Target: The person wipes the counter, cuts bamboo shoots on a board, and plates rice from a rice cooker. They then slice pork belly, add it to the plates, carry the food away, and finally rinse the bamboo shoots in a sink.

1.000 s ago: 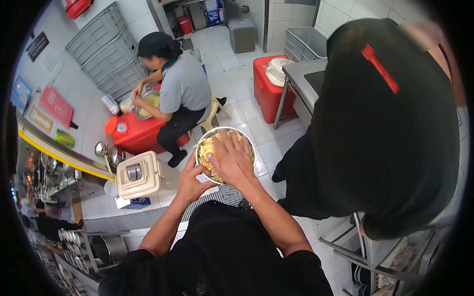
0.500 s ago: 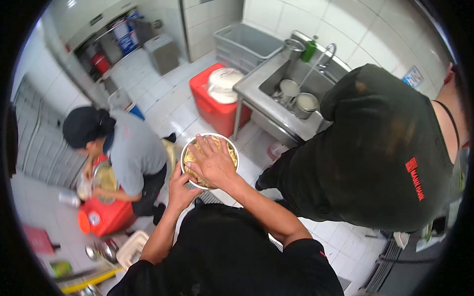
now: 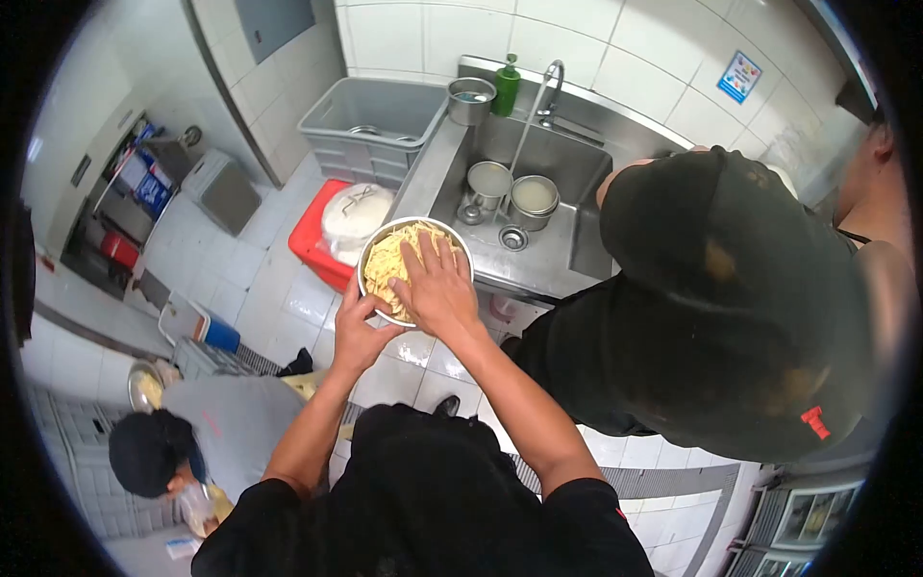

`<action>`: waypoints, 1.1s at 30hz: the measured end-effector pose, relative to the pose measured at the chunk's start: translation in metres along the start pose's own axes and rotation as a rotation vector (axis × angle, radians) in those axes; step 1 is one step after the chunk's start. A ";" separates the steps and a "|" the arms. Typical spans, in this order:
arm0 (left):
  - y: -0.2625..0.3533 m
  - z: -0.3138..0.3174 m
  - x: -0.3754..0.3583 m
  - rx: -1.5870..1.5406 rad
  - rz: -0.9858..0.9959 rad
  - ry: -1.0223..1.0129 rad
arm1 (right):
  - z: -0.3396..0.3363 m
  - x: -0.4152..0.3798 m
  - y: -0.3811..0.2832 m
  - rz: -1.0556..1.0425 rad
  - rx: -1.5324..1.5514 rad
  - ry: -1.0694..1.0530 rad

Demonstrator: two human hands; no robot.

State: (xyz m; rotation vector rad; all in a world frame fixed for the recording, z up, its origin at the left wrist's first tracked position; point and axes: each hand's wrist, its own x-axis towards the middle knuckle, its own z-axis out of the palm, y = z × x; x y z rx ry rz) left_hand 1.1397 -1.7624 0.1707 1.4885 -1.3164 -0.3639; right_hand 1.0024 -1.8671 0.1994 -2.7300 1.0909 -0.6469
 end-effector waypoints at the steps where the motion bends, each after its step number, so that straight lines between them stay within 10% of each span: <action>1: 0.005 0.006 0.019 -0.045 -0.075 -0.046 | 0.004 0.015 0.012 0.031 -0.004 0.028; 16: -0.125 0.183 0.289 -0.105 0.027 -0.260 | 0.053 0.215 0.206 0.499 -0.112 0.330; 24: -0.212 0.287 0.398 -0.144 0.061 -0.370 | 0.103 0.323 0.398 1.143 1.309 0.814; 32: -0.247 0.345 0.430 -0.228 0.031 -0.477 | 0.108 0.365 0.478 1.112 1.569 0.674; 33: -0.250 0.349 0.433 -0.208 0.035 -0.484 | 0.095 0.367 0.474 1.125 1.287 0.357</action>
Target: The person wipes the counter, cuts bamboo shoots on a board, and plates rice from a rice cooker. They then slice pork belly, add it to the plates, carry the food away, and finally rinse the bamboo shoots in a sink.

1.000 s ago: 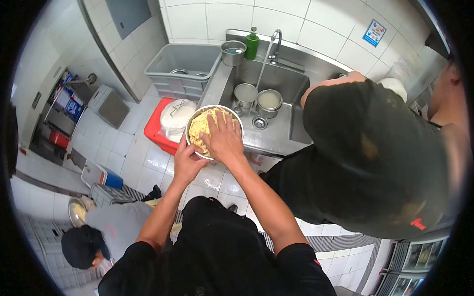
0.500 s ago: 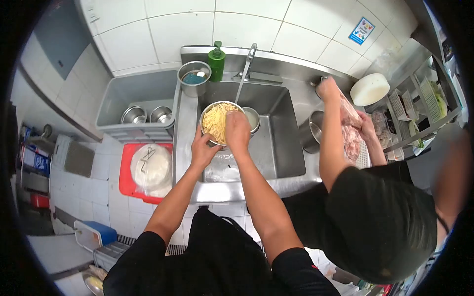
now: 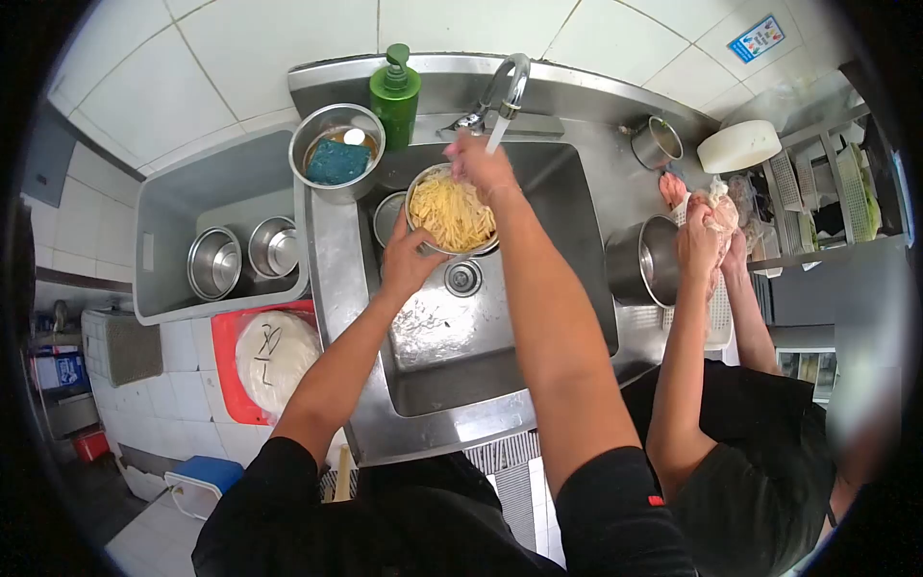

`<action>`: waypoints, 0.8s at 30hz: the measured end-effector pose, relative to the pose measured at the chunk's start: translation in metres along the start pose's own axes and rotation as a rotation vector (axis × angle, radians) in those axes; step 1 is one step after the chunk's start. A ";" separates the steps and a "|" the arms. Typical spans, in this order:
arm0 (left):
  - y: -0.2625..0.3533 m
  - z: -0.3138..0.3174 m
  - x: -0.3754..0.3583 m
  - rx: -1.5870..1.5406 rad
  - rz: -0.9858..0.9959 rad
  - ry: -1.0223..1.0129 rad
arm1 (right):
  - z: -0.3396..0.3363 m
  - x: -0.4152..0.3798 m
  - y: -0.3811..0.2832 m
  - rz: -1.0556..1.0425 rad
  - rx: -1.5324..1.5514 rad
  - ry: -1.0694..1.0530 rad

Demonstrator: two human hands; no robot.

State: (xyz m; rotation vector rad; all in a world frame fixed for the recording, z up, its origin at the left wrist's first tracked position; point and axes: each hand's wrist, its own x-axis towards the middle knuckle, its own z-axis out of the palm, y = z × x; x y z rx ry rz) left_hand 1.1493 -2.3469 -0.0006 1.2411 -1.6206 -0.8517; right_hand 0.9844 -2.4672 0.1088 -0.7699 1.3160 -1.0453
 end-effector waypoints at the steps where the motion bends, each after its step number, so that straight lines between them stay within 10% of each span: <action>1: -0.005 0.002 0.004 0.021 -0.001 -0.002 | -0.001 -0.003 -0.007 0.035 -0.386 -0.083; 8: -0.019 0.008 0.021 0.008 -0.088 -0.037 | -0.013 -0.002 -0.025 -0.041 -0.948 -0.077; 12: -0.019 0.010 0.028 -0.016 -0.092 -0.052 | -0.009 -0.016 -0.038 0.145 -0.778 -0.218; 24: -0.009 0.002 0.027 0.037 -0.069 -0.114 | -0.001 0.014 -0.008 -0.142 -0.874 -0.065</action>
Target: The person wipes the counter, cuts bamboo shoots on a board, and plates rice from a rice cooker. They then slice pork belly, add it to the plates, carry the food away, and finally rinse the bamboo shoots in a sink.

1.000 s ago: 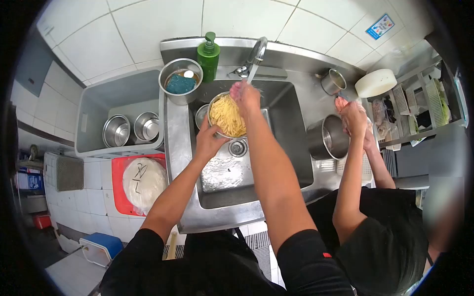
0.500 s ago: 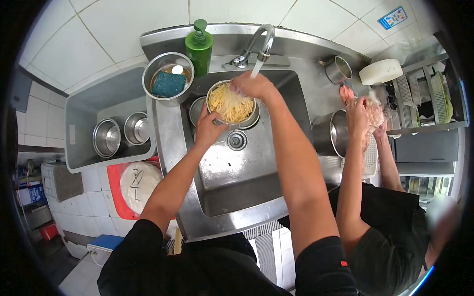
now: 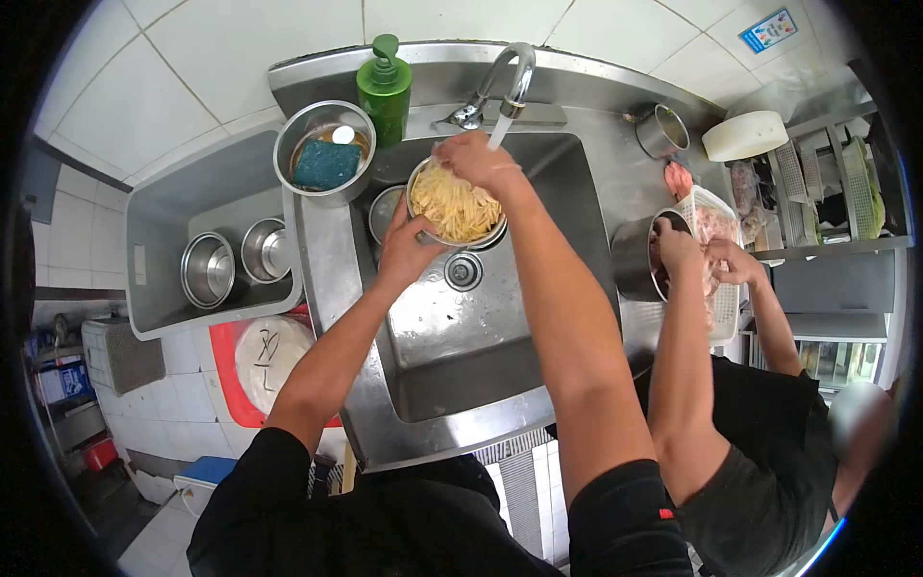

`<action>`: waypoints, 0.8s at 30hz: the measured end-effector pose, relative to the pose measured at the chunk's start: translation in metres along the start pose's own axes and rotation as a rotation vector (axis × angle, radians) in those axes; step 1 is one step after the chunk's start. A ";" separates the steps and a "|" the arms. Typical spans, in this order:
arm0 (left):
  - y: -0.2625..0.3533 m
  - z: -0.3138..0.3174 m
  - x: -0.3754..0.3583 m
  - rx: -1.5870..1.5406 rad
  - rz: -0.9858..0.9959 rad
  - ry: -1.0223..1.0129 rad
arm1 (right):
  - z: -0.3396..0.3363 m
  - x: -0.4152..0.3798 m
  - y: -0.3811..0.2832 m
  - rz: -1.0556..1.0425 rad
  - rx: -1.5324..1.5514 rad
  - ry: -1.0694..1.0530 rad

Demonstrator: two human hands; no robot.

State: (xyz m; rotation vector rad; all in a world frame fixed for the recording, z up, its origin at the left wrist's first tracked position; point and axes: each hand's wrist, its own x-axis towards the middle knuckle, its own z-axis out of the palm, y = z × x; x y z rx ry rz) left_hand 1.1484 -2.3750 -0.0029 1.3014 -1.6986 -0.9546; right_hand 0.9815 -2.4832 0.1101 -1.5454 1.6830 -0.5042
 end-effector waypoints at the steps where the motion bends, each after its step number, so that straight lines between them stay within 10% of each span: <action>1: -0.001 0.000 0.000 0.006 -0.009 0.000 | -0.002 -0.001 -0.001 0.032 0.027 -0.043; 9: 0.012 -0.017 -0.007 0.011 0.007 0.055 | 0.010 -0.038 0.004 -0.062 -0.283 -0.047; 11: 0.024 -0.026 -0.011 0.062 -0.003 0.010 | 0.040 -0.048 0.021 -0.627 -0.880 0.418; 24: 0.022 -0.021 -0.007 -0.029 0.022 0.039 | 0.061 -0.067 0.042 -0.389 -0.822 0.175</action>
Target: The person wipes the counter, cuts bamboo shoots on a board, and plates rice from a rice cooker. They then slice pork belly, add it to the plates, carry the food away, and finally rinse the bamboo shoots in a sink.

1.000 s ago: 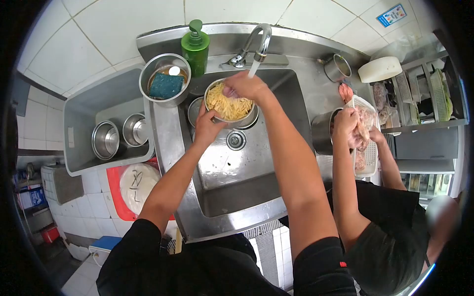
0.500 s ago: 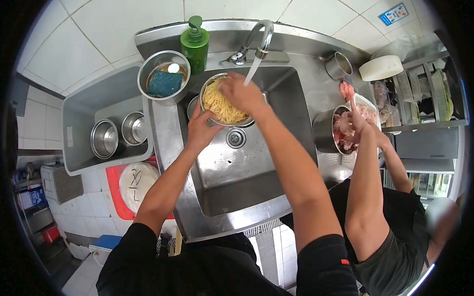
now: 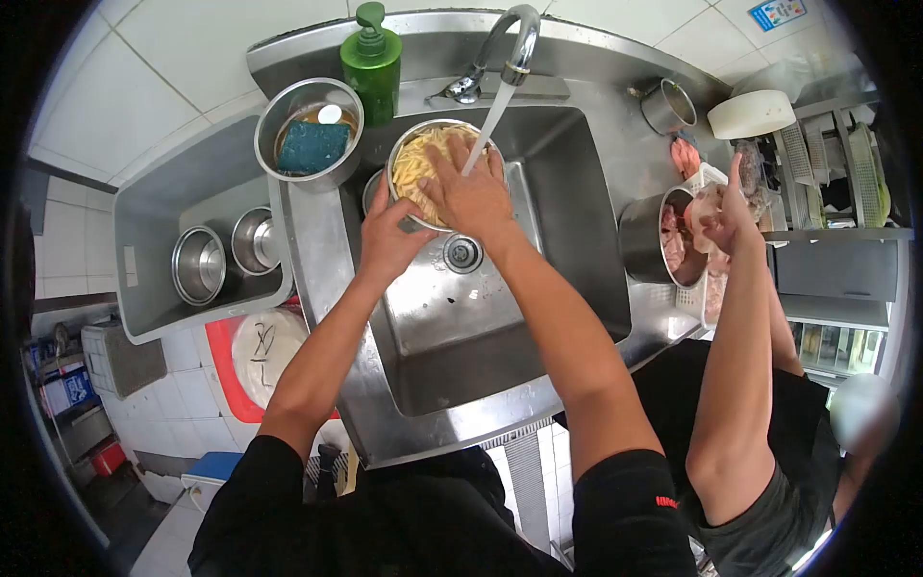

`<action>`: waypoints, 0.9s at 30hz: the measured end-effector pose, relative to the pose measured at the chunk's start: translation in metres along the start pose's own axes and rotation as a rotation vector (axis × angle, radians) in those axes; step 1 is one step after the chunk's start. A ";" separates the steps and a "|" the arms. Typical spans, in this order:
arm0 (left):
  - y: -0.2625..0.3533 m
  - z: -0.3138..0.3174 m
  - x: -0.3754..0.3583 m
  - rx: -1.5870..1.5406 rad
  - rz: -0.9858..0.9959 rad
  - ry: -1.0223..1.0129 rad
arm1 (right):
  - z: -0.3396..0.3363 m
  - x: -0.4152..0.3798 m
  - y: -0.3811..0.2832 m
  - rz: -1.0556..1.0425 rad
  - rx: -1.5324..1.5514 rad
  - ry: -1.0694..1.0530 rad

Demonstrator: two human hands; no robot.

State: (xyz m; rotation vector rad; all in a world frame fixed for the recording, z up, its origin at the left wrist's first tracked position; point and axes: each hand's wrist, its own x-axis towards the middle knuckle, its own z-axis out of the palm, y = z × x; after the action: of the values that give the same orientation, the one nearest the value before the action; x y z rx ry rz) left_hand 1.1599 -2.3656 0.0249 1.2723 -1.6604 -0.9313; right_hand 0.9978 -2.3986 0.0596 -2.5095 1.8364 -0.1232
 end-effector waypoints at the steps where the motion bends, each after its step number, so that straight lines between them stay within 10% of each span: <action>1: -0.001 0.002 -0.001 0.003 0.003 0.014 | 0.003 0.000 0.003 0.064 -0.017 -0.017; 5: -0.023 0.018 -0.003 0.053 -0.029 -0.019 | 0.027 0.031 0.055 -0.167 0.085 -0.168; 7: -0.028 0.030 -0.002 0.013 -0.057 0.053 | 0.012 0.043 0.064 -0.384 0.048 0.137; 9: -0.029 0.040 -0.001 0.032 -0.105 0.073 | -0.044 0.051 0.046 0.362 1.098 -0.438; 14: -0.029 0.049 0.008 0.006 -0.112 0.067 | -0.056 0.046 0.049 -0.038 0.967 -0.400; 16: -0.026 0.051 0.007 0.053 -0.093 0.028 | -0.063 0.047 0.044 0.481 1.117 -0.195; 27: -0.013 0.035 -0.010 0.020 -0.020 0.083 | -0.063 0.065 0.045 0.367 0.726 -0.106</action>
State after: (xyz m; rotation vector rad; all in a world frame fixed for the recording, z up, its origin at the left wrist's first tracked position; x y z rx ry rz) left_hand 1.1343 -2.3562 -0.0022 1.3262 -1.5991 -0.8641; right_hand 0.9697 -2.4726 0.1222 -1.6464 1.7479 -0.5223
